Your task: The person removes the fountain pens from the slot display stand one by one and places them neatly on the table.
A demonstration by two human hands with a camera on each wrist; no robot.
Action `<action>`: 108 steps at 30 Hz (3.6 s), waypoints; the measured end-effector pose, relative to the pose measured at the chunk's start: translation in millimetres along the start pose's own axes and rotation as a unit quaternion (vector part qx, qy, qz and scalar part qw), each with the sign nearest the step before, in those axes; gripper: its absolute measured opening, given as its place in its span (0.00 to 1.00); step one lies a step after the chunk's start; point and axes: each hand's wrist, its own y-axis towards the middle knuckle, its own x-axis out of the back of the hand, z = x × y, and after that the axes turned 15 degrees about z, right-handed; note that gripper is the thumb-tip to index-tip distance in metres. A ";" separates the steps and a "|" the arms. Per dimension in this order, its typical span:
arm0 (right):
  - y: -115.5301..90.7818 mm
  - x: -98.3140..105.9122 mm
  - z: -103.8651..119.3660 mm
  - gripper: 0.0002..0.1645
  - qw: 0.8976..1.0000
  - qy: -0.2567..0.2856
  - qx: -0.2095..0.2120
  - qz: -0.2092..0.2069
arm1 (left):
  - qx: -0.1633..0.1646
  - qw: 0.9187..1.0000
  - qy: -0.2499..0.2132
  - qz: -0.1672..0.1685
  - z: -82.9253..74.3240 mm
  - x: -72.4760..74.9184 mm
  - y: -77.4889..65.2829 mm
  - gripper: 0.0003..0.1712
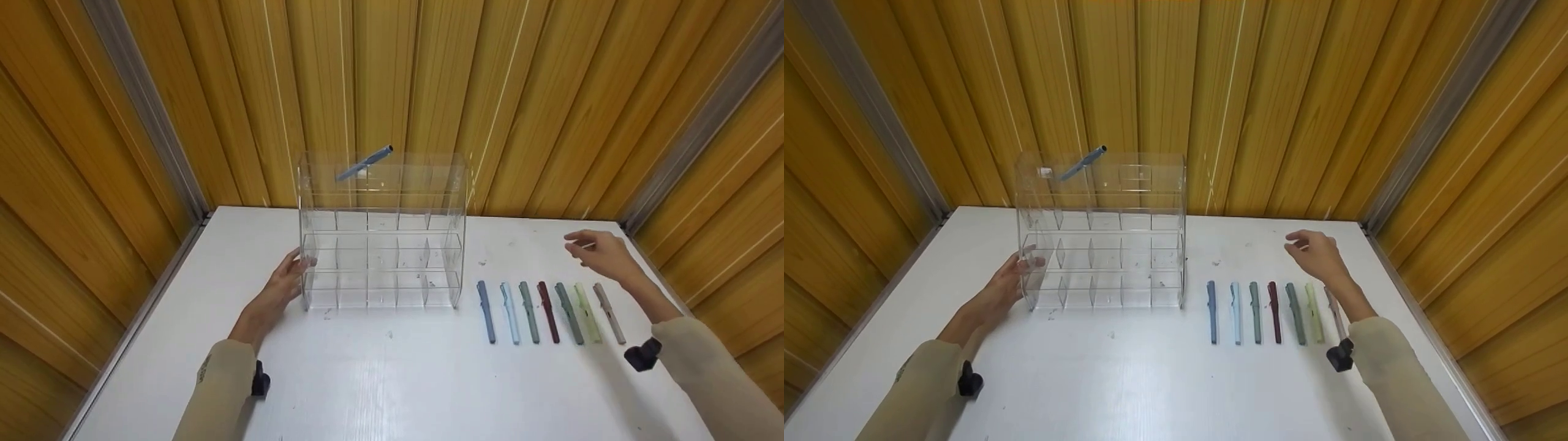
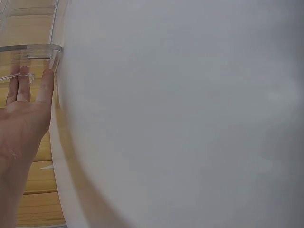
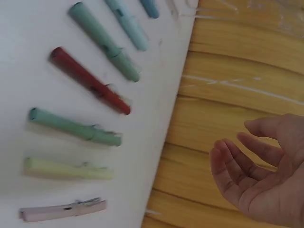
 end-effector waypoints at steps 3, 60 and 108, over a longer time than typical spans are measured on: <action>14.0 6.9 31.6 0.21 0.999 0.011 0.031 -0.002 | 0.005 1.000 0.000 -0.002 -0.7 -0.7 0.3 0.44; 175.7 -94.7 252.3 0.27 0.885 0.430 0.177 -0.022 | -0.016 1.000 0.007 0.003 8.2 -23.5 3.1 0.43; 106.3 -54.0 222.2 0.20 0.873 0.437 0.202 -0.081 | -0.009 1.000 0.010 0.012 1.9 -5.4 0.8 0.40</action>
